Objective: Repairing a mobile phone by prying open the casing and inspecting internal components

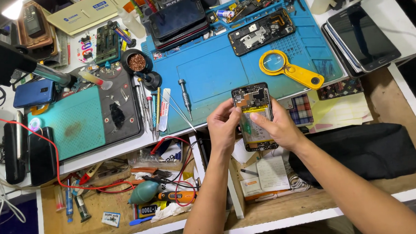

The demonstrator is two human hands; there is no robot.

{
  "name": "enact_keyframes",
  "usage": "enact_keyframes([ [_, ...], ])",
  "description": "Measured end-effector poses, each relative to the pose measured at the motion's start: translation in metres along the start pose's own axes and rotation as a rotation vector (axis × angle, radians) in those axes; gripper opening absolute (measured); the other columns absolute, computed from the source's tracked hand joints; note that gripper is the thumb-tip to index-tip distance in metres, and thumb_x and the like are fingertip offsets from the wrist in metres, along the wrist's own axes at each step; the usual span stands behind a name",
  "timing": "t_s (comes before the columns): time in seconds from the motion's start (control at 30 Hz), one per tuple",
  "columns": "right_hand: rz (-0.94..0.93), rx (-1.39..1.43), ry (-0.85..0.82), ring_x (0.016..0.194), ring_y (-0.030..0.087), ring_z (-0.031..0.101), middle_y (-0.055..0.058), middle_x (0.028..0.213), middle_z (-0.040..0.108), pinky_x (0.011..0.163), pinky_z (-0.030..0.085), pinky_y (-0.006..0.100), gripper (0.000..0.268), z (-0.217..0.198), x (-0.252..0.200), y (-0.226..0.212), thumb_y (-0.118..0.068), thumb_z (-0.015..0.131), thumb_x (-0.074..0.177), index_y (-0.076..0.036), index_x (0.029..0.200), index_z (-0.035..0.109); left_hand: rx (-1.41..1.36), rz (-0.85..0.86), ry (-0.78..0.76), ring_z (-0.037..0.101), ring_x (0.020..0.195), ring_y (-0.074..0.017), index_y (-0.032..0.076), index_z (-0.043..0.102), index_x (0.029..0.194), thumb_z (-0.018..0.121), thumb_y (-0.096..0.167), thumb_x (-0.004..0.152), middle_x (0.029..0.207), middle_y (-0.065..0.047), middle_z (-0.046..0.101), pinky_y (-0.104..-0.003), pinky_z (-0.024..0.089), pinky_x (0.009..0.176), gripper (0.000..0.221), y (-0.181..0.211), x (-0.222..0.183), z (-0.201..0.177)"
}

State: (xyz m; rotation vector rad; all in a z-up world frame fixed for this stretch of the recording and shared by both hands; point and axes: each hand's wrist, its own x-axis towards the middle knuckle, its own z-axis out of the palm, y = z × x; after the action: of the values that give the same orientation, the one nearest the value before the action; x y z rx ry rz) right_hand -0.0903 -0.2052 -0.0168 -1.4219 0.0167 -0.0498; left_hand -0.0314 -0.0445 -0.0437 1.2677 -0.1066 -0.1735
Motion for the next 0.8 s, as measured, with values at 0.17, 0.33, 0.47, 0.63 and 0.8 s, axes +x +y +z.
enact_keyframes([
  [0.17, -0.005, 0.004, 0.012, 0.105, 0.031, 0.069, 0.022, 0.113, 0.072, 0.102, 0.049, 0.055, 0.038, 0.003, 0.0, -0.001, -0.018, 0.062, 0.099, -0.001, 0.131, 0.051, -0.024, -0.007, -0.005, 0.056, 0.071, -0.004, 0.004, 0.076, 0.118, 0.08, 0.01, 0.086, 0.078, -0.004, 0.075, -0.023, 0.051, 0.063, 0.033, -0.004, 0.0, 0.001],
  [0.33, -0.012, -0.016, 0.006, 0.107, 0.034, 0.068, 0.024, 0.115, 0.07, 0.105, 0.046, 0.058, 0.042, 0.004, -0.001, -0.004, -0.018, 0.062, 0.098, 0.001, 0.133, 0.05, -0.044, -0.024, -0.003, 0.057, 0.071, -0.0046, 0.003, 0.076, 0.116, 0.08, 0.009, 0.085, 0.078, -0.006, 0.075, -0.023, 0.052, 0.063, 0.032, -0.007, 0.001, 0.0],
  [0.47, 0.021, 0.005, -0.013, 0.102, 0.033, 0.071, 0.024, 0.112, 0.072, 0.1, 0.05, 0.056, 0.037, 0.001, 0.0, 0.0, -0.019, 0.06, 0.099, -0.002, 0.131, 0.052, -0.078, -0.05, 0.014, 0.056, 0.069, -0.0048, 0.002, 0.076, 0.115, 0.08, 0.008, 0.084, 0.079, -0.006, 0.074, -0.022, 0.052, 0.059, 0.032, -0.008, 0.001, 0.0],
  [0.63, 0.027, 0.01, -0.006, 0.101, 0.034, 0.072, 0.025, 0.112, 0.072, 0.099, 0.051, 0.056, 0.038, 0.001, 0.0, 0.001, -0.018, 0.061, 0.099, -0.002, 0.132, 0.052, -0.08, -0.087, 0.038, 0.055, 0.069, -0.0019, 0.003, 0.076, 0.115, 0.08, 0.012, 0.084, 0.08, -0.003, 0.074, -0.019, 0.051, 0.059, 0.033, -0.007, -0.001, 0.002],
  [0.8, 0.03, 0.02, -0.002, 0.101, 0.033, 0.072, 0.023, 0.113, 0.073, 0.099, 0.051, 0.054, 0.039, 0.003, -0.001, 0.006, -0.016, 0.062, 0.098, -0.002, 0.132, 0.052, -0.059, -0.075, 0.035, 0.051, 0.067, -0.0024, 0.004, 0.077, 0.114, 0.08, 0.009, 0.083, 0.076, -0.003, 0.071, -0.019, 0.049, 0.056, 0.031, -0.003, -0.001, 0.004],
])
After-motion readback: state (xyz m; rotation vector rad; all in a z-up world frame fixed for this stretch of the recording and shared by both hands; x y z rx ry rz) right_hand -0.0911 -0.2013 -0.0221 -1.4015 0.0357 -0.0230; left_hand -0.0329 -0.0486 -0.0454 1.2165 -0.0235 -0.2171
